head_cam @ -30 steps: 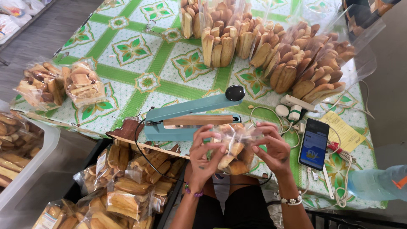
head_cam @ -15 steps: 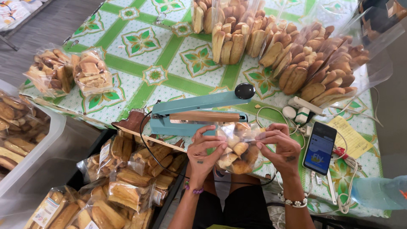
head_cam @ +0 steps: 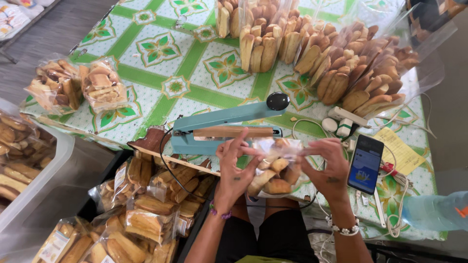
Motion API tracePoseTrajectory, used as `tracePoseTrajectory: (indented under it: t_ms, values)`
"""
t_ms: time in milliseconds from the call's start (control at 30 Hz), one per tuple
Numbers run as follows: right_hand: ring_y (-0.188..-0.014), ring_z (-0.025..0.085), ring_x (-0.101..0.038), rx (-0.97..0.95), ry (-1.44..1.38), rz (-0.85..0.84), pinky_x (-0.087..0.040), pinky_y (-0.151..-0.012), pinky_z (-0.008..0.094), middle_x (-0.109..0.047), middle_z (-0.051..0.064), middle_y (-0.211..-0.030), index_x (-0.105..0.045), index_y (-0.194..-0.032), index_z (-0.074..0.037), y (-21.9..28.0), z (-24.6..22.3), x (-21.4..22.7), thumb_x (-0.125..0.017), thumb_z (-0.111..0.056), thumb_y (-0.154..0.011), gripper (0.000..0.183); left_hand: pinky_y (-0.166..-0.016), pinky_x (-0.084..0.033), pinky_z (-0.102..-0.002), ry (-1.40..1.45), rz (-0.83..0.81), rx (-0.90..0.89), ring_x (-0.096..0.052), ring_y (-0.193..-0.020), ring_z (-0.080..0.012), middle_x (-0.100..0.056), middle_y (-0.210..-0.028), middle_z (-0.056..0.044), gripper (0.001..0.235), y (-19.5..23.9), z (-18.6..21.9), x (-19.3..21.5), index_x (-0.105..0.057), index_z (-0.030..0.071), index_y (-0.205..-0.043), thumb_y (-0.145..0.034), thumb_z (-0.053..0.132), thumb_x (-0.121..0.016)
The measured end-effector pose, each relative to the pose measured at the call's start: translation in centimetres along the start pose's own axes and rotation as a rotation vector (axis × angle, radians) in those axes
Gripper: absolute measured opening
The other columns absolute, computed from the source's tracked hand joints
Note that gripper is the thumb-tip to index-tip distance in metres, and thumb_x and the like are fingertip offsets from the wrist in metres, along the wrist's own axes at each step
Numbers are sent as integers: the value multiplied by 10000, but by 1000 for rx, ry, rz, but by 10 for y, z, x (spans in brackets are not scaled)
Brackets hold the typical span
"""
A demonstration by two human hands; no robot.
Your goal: The person packages biscuits into clear plastic bags and seals them using a handheld heat sealer. They repeatedly pick up biscuits, place them in bags, and use the sealer to close the packaging before placing the finished product into a bin.
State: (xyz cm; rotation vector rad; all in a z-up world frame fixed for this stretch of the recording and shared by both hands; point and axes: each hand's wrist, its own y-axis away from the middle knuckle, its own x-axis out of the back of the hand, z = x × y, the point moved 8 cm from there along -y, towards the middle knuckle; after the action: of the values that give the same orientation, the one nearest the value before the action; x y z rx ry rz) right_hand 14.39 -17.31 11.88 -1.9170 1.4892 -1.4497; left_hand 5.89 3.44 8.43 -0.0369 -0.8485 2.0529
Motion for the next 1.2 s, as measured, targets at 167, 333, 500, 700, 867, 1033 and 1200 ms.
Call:
tracePoseTrajectory:
  t_ms: [167,333,500,700,867,1033,1200]
  values:
    - [-891,211,-651,-29,-70,-436,-505,-848,384,-723,48,-857,-707,-1053,-50,-29,-7,-19,-748,-22,-675,381,-1120,-276,-406,32,-25,59,-602,-1054,-141,-807,-943,39,670,7,-4,-4,-542,118,-1472,-869,154,-834]
    - [-738,282,-690,10,-88,-788,-528,-646,382,-720,78,-821,-730,-929,-68,-59,-17,-47,-796,-132,-681,265,-1121,-285,-401,46,-58,34,-594,-1103,-161,-793,-970,34,657,5,-1,-5,-544,118,-1470,-877,136,-827]
    - [-664,268,-697,13,-76,-793,-516,-569,377,-717,50,-761,-766,-822,-83,-67,-28,-50,-755,-79,-640,183,-1204,-337,-419,295,46,85,-509,-1367,-205,-660,-1308,-49,759,15,-10,3,-397,112,-1510,-883,223,-809]
    - [-645,263,-684,-16,70,-750,-496,-566,404,-701,48,-729,-777,-812,-90,-61,-26,-43,-769,-76,-646,167,-1207,-212,-539,122,-13,0,-226,-1486,-422,-420,-1509,-191,341,29,-11,-22,-783,153,-1039,-723,247,-873]
    - [-630,250,-692,13,7,-714,-507,-558,389,-704,41,-768,-754,-829,-85,-62,-34,-43,-768,-122,-730,106,-1263,-289,-521,165,-14,107,-314,-1555,-394,-439,-1584,-167,198,31,-13,-29,-793,194,-1123,-927,213,-786]
    - [-659,301,-655,134,-9,-791,-490,-587,426,-660,71,-722,-722,-818,-80,-54,-35,-55,-791,-167,-676,180,-1213,-284,-513,170,45,-64,-434,-1443,-306,-622,-1361,-97,636,17,5,-2,-442,170,-1431,-895,152,-784]
    - [-720,314,-639,171,-52,-887,-491,-645,433,-613,98,-757,-625,-840,-71,-49,-33,-59,-800,-188,-689,259,-1132,-342,-490,-80,-300,-174,-653,-1055,-187,-750,-1005,43,837,-3,9,-10,-334,146,-1594,-872,17,-737]
